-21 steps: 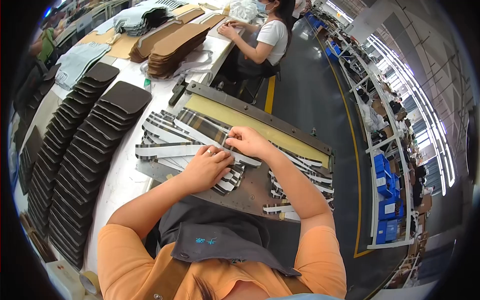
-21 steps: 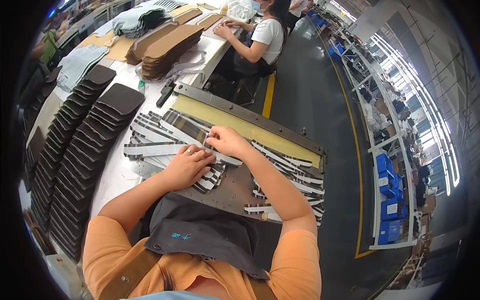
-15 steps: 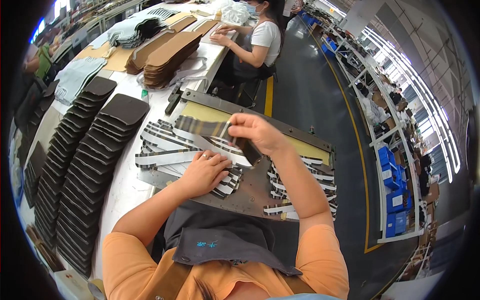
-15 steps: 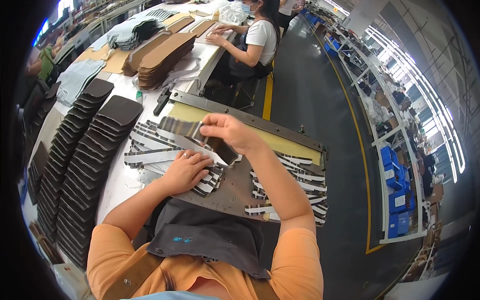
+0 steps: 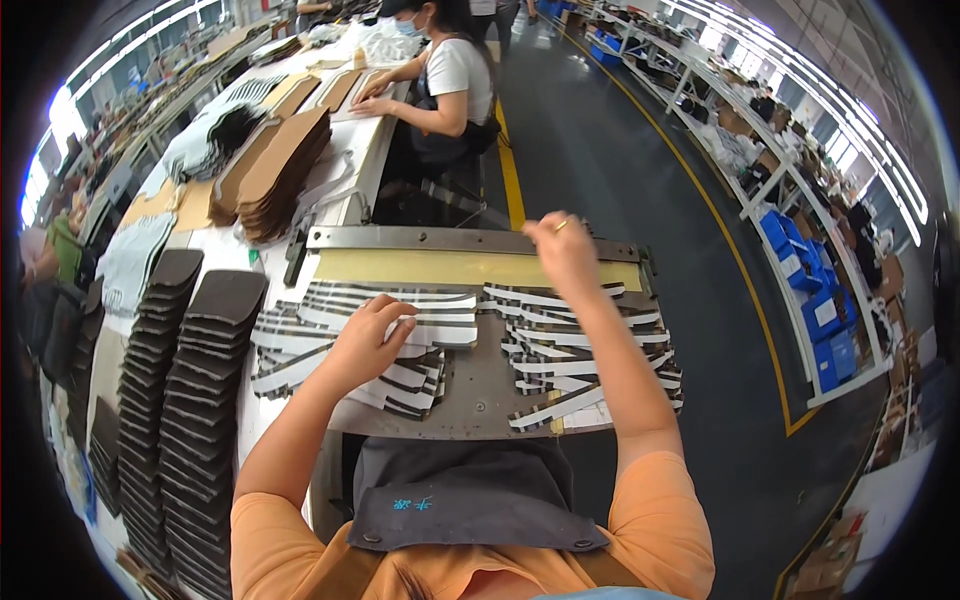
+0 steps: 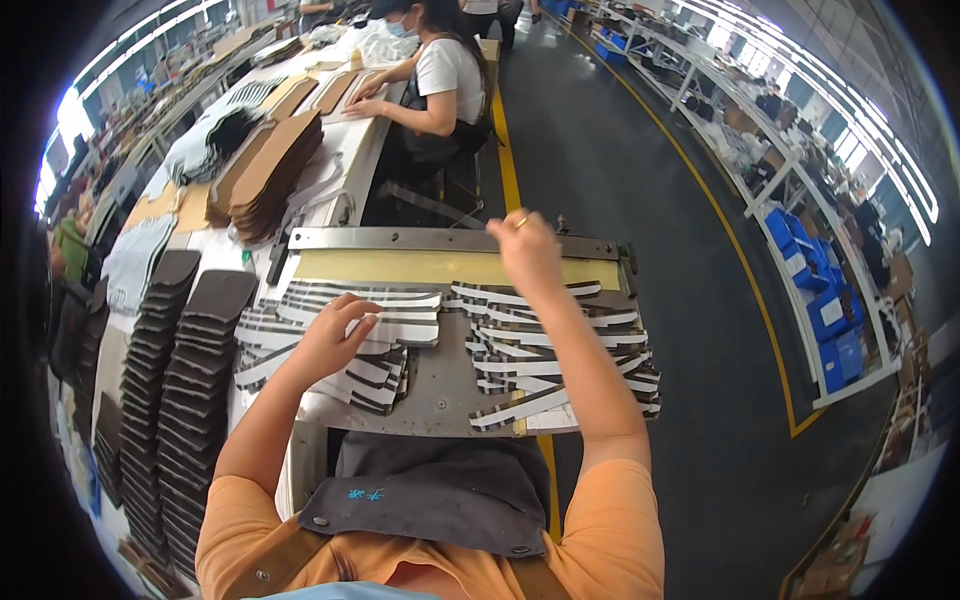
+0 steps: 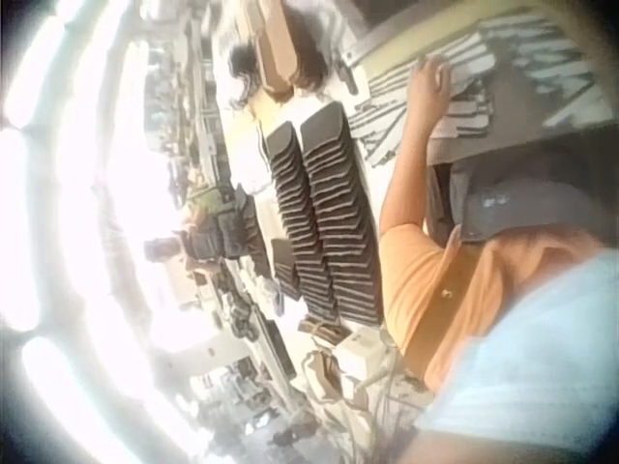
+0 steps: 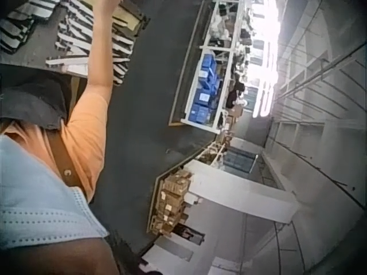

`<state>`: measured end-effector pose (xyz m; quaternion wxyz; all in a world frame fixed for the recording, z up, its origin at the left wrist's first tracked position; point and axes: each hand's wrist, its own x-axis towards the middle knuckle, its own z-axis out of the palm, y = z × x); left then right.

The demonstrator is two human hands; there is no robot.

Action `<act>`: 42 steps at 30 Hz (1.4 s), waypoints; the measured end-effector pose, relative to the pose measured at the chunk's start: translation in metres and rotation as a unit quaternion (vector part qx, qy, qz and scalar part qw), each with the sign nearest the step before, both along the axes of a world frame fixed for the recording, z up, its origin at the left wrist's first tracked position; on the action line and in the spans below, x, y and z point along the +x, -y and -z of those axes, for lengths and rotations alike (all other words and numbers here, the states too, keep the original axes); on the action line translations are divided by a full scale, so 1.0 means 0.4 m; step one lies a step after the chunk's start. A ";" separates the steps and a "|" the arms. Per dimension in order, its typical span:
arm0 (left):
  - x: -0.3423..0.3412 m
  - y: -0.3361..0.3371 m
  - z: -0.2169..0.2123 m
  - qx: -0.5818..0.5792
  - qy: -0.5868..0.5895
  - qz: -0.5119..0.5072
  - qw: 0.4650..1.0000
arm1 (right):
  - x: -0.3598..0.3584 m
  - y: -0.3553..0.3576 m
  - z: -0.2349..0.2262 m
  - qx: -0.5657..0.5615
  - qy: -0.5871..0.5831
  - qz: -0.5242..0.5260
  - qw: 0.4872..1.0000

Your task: Arranging and aligning thin leather straps into a metal press or guide jig on a workshop table.

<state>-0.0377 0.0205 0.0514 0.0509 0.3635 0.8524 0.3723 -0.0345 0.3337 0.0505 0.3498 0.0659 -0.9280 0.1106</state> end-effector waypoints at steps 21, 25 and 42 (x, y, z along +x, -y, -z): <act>-0.144 -0.183 0.095 -0.222 -0.217 -0.046 0.949 | 0.070 0.055 0.058 0.069 0.357 0.039 0.931; -0.148 -0.186 0.099 -0.178 -0.206 -0.049 0.961 | 0.066 0.041 0.066 0.100 0.381 0.065 0.917; -0.125 -0.182 0.110 -0.129 -0.201 -0.038 0.970 | 0.073 0.025 0.085 0.101 0.273 0.032 0.956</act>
